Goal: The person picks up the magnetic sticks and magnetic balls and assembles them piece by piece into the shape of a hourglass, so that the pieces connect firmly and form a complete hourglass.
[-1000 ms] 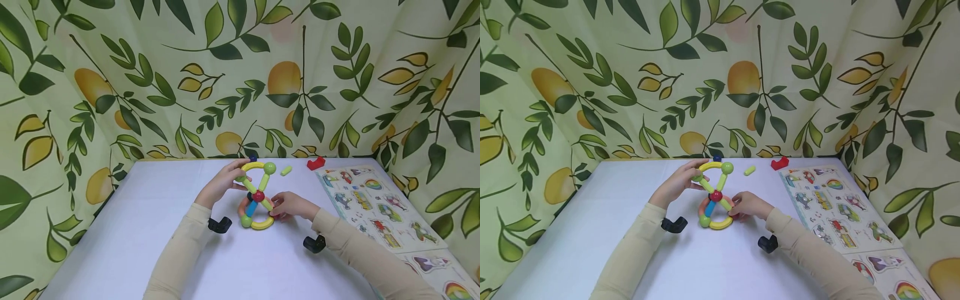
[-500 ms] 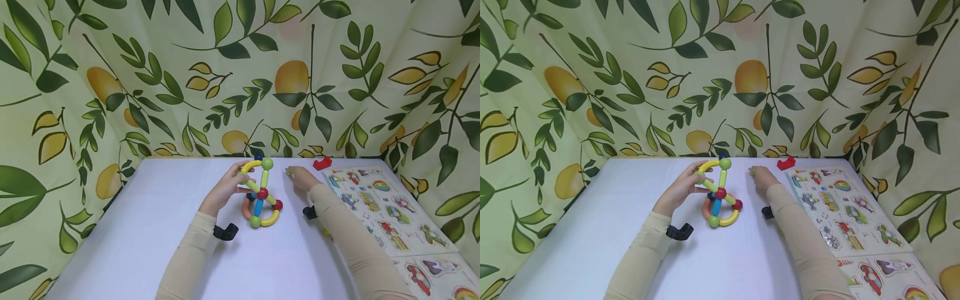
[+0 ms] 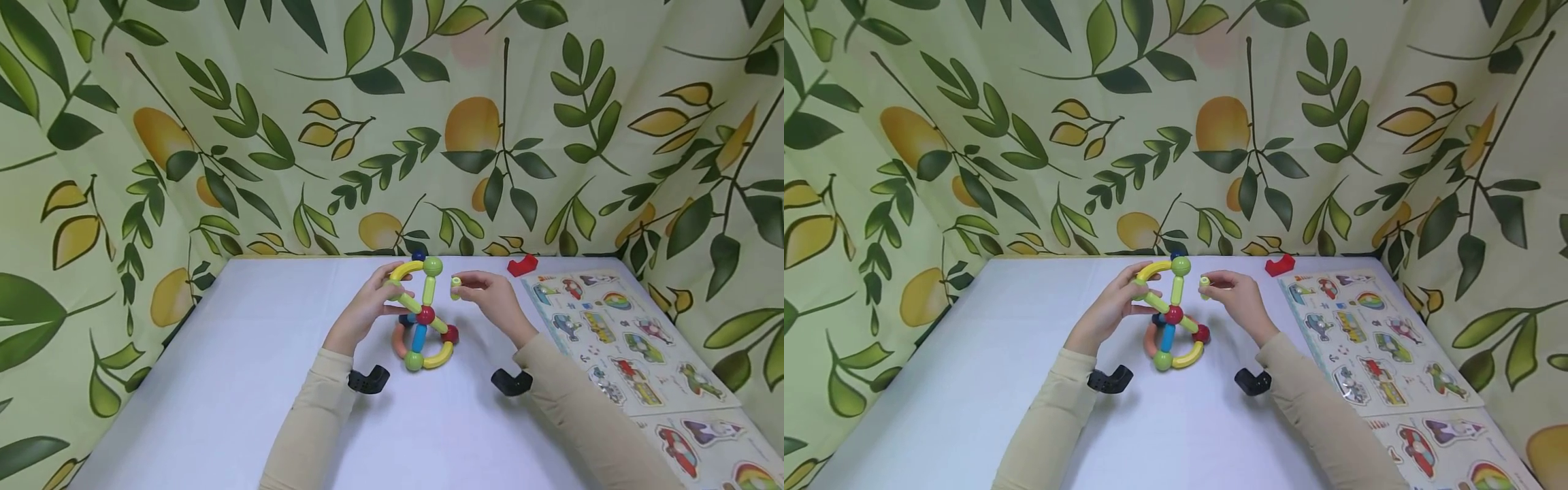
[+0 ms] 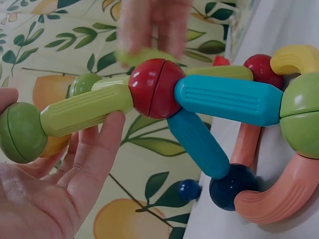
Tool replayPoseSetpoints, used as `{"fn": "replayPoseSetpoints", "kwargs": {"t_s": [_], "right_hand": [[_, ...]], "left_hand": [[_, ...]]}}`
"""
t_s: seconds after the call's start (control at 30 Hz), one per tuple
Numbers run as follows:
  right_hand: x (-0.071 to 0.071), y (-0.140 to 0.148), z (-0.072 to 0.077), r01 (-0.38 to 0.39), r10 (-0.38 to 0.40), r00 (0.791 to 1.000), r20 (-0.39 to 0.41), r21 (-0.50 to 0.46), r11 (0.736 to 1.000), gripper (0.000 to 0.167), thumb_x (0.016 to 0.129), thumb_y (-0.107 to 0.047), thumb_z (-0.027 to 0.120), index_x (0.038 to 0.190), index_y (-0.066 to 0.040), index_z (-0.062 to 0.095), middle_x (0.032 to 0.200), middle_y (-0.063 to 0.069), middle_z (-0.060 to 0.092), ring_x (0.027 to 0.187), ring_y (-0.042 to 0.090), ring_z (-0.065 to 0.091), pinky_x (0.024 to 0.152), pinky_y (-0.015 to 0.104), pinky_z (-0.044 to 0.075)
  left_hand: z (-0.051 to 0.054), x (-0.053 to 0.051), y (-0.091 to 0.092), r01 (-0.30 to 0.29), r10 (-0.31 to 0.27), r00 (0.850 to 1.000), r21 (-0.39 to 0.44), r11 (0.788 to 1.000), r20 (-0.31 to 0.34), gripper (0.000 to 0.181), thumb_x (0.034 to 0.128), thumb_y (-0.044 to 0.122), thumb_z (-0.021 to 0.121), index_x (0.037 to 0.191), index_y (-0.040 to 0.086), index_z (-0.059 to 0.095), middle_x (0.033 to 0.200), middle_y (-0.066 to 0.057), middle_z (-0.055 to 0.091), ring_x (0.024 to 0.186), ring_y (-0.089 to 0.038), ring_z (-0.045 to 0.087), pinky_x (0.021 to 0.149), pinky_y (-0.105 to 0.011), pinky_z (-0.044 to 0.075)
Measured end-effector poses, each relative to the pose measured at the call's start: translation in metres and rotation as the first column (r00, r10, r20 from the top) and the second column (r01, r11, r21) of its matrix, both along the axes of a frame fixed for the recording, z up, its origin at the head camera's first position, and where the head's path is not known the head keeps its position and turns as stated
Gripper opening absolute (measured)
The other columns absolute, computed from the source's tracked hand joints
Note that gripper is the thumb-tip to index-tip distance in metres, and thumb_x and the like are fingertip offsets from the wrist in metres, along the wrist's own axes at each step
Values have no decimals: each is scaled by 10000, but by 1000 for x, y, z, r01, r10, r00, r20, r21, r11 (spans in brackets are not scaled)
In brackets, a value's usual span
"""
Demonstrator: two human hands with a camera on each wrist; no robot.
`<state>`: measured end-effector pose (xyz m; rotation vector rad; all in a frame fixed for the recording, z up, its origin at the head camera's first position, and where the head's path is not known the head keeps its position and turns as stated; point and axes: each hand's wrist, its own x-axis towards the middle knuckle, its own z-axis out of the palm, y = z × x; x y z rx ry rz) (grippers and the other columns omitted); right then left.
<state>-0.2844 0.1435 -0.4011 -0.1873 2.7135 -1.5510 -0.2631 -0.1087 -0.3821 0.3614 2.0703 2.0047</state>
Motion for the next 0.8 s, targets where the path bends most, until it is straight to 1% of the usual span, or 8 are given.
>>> {"fn": "replayPoseSetpoints", "kwargs": {"t_s": [0.1,0.17,0.23,0.4,0.53,0.67,0.73,0.8], "right_hand": [[29,-10,7,-5,-4,997,-72,-130,992,365,916,-236,725,1228,-52,683,1172,162,701,1038,272,683,871,250,582],[42,-16,8,-17,-1,992,-124,-147,989,345,909,-213,733,1205,-41,693,1157,166,705,1052,278,677,842,196,570],[49,-21,8,-24,0,987,-162,-147,989,327,901,-197,741,1185,-40,703,1154,160,710,1083,277,657,824,156,552],[52,-29,6,-32,4,985,-170,-161,987,303,891,-171,747,1164,-43,712,1142,157,717,1140,295,642,833,185,565],[53,-33,5,-24,-1,987,-158,-153,988,297,893,-162,744,1161,-37,712,1147,163,719,1170,309,633,887,306,589],[53,-35,5,-26,5,990,-140,-148,989,305,895,-174,743,1167,-40,711,1163,166,715,1200,316,617,957,436,569],[52,-33,5,-40,23,993,-120,-138,990,332,895,-193,746,1192,-52,702,1184,162,707,1209,322,609,983,477,549],[50,-28,6,-75,67,995,-80,-108,991,383,897,-226,745,1241,-74,678,1224,148,692,1241,326,586,1013,509,524]], "left_hand": [[0,1,0,8,-8,1000,3,1000,-13,554,956,134,472,1499,169,365,1424,-142,475,1179,-293,601,983,-479,550],[1,1,0,13,-13,1000,1,1000,-19,554,961,141,468,1503,166,356,1438,-150,468,1185,-297,598,986,-487,547],[1,1,-1,16,-16,1000,-1,1000,-15,552,964,146,462,1504,172,352,1453,-157,459,1188,-297,594,988,-490,545],[1,3,-1,14,-14,1000,-2,1000,-10,555,963,149,463,1506,172,351,1473,-173,446,1191,-291,595,985,-487,547],[0,2,-1,12,-12,1000,2,1000,-10,553,968,143,464,1509,171,351,1468,-160,458,1187,-282,602,975,-471,555],[0,2,-1,13,-13,1000,1,1000,-13,566,971,148,464,1522,157,335,1475,-162,454,1185,-278,602,970,-464,559],[0,2,-1,13,-13,1000,0,1000,-16,576,969,151,467,1527,146,327,1476,-170,449,1183,-278,601,971,-467,558],[-1,2,-1,13,-13,1000,3,1000,-14,578,964,152,472,1524,144,331,1474,-174,449,1181,-280,602,975,-472,555]]}}
